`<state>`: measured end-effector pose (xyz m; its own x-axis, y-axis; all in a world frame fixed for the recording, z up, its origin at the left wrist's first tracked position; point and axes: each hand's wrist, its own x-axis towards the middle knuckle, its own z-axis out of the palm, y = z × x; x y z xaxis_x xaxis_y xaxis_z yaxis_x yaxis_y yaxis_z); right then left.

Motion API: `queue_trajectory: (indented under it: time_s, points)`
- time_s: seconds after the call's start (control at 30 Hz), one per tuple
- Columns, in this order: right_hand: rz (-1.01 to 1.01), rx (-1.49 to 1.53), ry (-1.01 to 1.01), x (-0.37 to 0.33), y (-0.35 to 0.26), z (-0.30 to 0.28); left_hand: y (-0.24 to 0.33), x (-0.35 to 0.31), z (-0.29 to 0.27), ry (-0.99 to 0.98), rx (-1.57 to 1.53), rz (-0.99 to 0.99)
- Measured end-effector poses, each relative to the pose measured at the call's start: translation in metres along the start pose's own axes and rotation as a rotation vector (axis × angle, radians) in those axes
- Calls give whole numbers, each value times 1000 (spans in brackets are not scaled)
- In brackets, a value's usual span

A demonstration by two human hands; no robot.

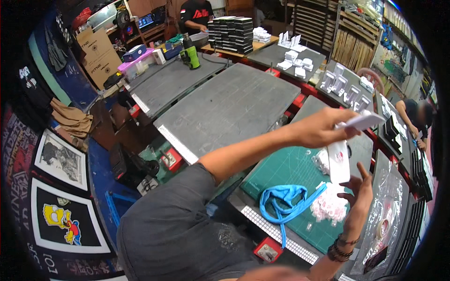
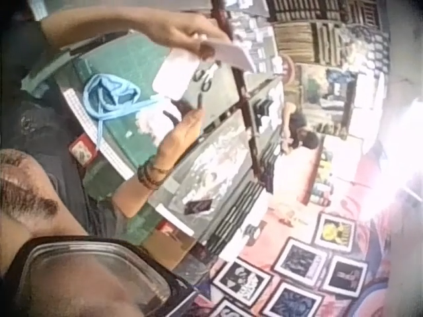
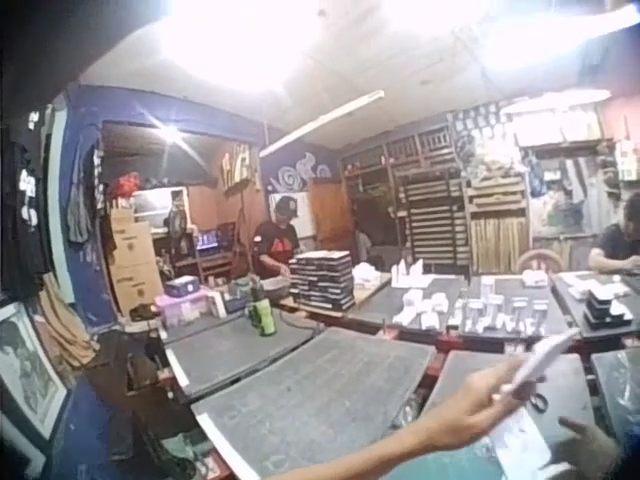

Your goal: Assembling an ID card holder by applying adhesive and attaching a blue lanyard strap.

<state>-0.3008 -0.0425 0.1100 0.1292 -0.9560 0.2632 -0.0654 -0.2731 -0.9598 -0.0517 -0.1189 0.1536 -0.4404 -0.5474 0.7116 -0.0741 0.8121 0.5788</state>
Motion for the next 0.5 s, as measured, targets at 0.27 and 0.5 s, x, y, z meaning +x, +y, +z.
queue_trajectory:
  time_s: [0.27,0.5]
  points:
    - [-23,119,-56,73,-15,23,-22,34,19,289,140,165]
    - [-215,168,44,111,-14,60,-45,36,-5,417,288,-120]
